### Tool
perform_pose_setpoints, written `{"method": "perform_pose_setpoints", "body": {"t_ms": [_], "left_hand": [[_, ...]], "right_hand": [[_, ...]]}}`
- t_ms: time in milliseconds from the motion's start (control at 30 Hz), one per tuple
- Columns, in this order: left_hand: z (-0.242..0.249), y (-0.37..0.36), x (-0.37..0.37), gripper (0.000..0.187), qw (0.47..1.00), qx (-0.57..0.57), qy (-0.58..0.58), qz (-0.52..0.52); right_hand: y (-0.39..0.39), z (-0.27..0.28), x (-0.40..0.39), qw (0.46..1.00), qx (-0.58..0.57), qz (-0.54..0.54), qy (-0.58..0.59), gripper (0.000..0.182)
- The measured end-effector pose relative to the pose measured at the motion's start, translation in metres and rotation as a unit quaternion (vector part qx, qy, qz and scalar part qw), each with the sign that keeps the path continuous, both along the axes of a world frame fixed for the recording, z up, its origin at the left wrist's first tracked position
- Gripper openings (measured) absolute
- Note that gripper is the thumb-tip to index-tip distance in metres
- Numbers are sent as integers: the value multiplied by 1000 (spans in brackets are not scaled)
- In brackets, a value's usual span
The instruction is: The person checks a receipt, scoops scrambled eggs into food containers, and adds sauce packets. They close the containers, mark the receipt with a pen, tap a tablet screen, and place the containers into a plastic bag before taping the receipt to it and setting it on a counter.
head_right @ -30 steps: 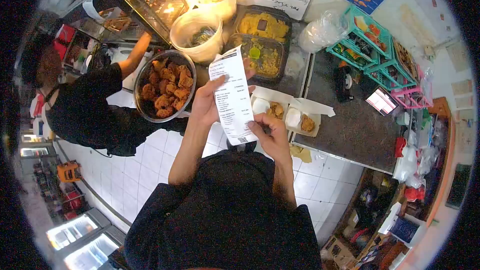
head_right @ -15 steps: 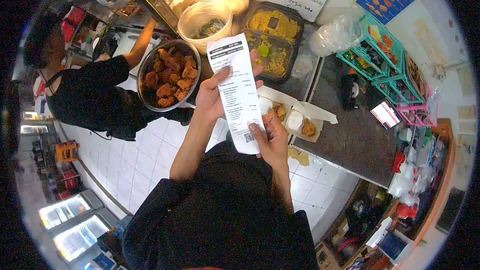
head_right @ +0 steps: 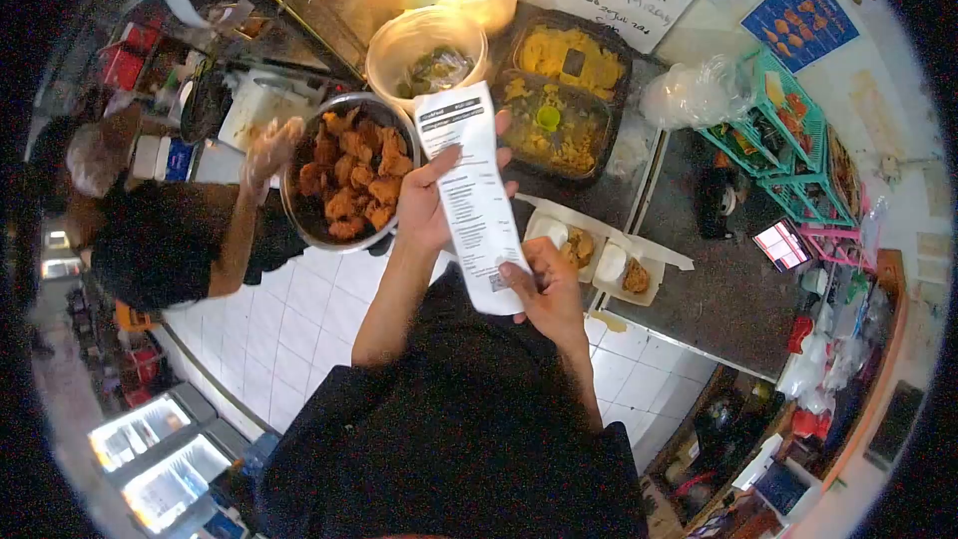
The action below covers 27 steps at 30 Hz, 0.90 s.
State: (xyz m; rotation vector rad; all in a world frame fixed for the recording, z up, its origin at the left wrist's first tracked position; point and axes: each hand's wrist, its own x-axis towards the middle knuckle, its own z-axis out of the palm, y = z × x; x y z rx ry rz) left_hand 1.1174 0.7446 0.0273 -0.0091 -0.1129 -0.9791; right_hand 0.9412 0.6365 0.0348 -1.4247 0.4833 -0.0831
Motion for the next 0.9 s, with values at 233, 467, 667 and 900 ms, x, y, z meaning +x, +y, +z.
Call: {"method": "perform_pose_setpoints", "body": {"t_ms": [233,467,667,900], "left_hand": [[-18,58,66,61,996,24,52,62],[-24,51,108,60,996,25,82,31],[-36,36,121,60,998,46,35,32],[-34,34,118,61,996,43,58,45]], "right_hand": [[-70,-74,79,985,-113,121,-40,37],[-208,-259,99,851,165,-447,223,41],[-151,-248,140,766,372,-457,257,40],[-111,-208,192,670,495,-520,190,39]]}}
